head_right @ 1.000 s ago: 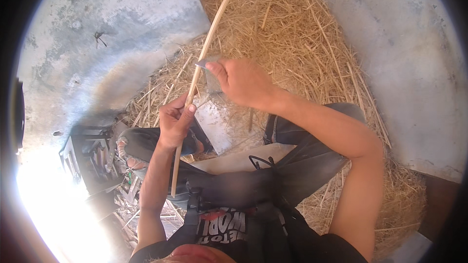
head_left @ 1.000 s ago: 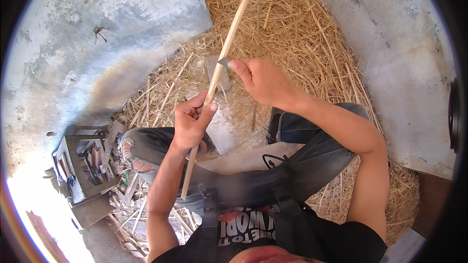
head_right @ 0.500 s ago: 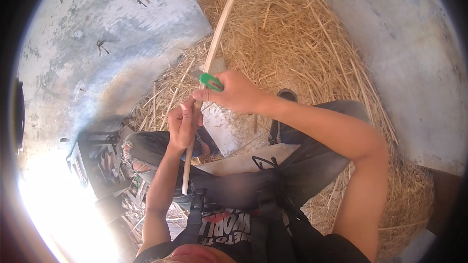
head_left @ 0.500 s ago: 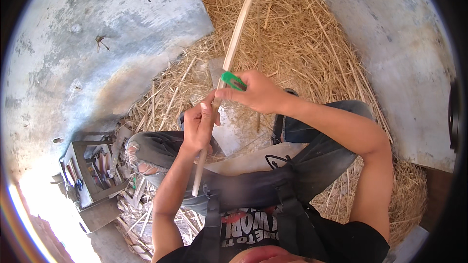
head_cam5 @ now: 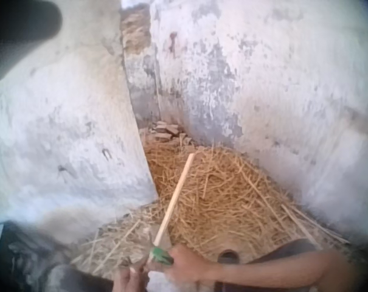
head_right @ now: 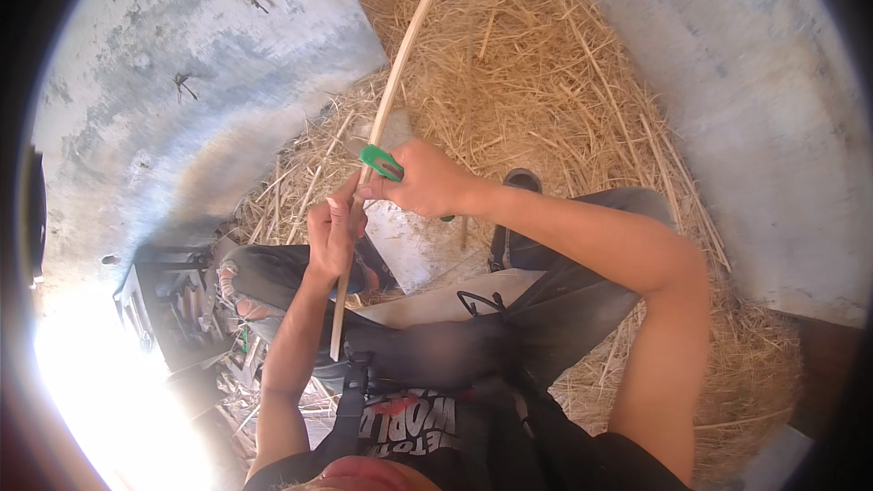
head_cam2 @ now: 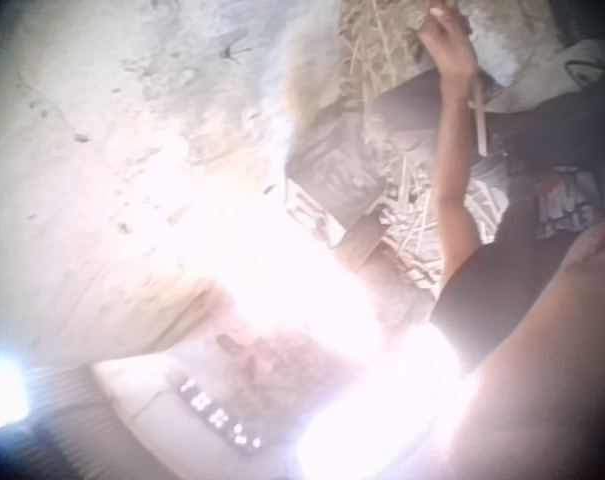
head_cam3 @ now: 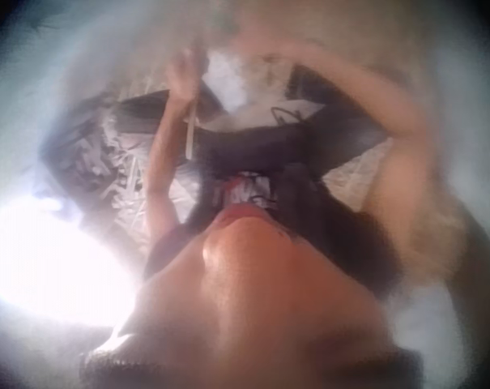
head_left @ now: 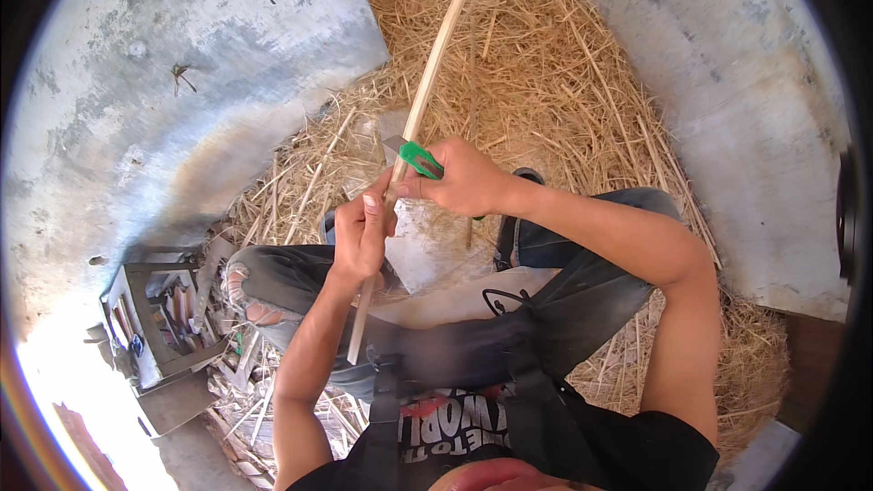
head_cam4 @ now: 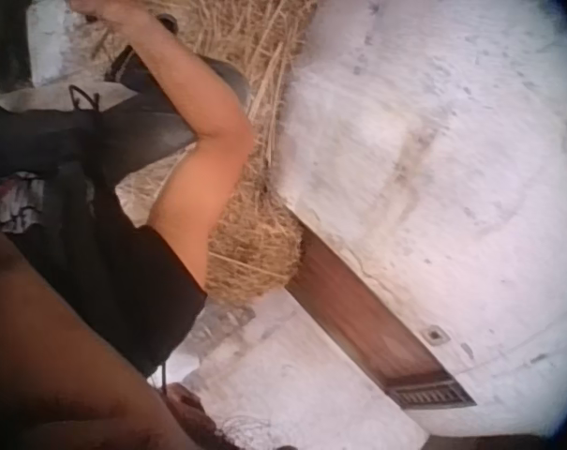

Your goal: The person scrapes a wooden strip using a green-handled tool while sitting on a floor covered in straw.

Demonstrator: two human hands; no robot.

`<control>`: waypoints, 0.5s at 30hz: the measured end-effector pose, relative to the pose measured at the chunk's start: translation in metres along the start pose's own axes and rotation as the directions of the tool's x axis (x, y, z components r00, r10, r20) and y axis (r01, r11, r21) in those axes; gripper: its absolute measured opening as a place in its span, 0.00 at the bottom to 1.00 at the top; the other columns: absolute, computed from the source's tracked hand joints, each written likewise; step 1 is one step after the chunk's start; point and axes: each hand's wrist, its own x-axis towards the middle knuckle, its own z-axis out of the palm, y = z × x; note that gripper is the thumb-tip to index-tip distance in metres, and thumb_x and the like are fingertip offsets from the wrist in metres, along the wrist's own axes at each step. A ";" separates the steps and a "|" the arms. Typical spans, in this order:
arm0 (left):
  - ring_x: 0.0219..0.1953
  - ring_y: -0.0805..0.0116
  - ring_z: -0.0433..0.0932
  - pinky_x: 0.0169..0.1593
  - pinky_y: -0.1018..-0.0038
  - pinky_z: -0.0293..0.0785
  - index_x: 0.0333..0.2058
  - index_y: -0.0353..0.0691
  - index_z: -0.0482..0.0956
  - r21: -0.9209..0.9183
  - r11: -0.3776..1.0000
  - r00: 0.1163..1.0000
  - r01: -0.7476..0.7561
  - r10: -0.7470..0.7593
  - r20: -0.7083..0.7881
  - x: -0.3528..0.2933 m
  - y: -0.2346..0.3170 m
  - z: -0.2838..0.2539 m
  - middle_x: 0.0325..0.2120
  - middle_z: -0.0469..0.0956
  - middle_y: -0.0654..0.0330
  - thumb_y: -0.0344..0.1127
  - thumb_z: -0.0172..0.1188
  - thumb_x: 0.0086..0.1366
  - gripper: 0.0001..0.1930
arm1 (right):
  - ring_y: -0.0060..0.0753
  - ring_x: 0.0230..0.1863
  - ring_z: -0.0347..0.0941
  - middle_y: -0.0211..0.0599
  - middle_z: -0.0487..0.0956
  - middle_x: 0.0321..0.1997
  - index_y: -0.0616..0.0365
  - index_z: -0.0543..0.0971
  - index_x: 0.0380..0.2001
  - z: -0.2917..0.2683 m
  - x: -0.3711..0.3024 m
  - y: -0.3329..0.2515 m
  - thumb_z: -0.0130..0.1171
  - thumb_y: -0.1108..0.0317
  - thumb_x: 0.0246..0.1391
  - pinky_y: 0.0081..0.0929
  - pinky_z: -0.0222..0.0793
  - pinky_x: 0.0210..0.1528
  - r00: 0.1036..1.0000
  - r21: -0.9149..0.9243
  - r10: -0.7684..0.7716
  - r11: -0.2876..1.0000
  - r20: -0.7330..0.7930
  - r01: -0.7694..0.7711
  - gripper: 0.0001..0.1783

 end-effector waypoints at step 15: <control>0.14 0.82 0.55 0.19 0.82 0.54 0.67 0.30 0.68 -0.413 0.843 0.922 0.346 -0.225 0.314 0.005 0.014 -0.015 0.14 0.57 0.73 0.52 0.40 0.83 0.31 | 0.34 0.22 0.76 0.38 0.78 0.19 0.64 0.84 0.39 -0.078 -0.004 -0.046 0.52 0.38 0.70 0.38 0.68 0.26 0.951 -0.419 -0.019 0.900 -0.309 -0.118 0.34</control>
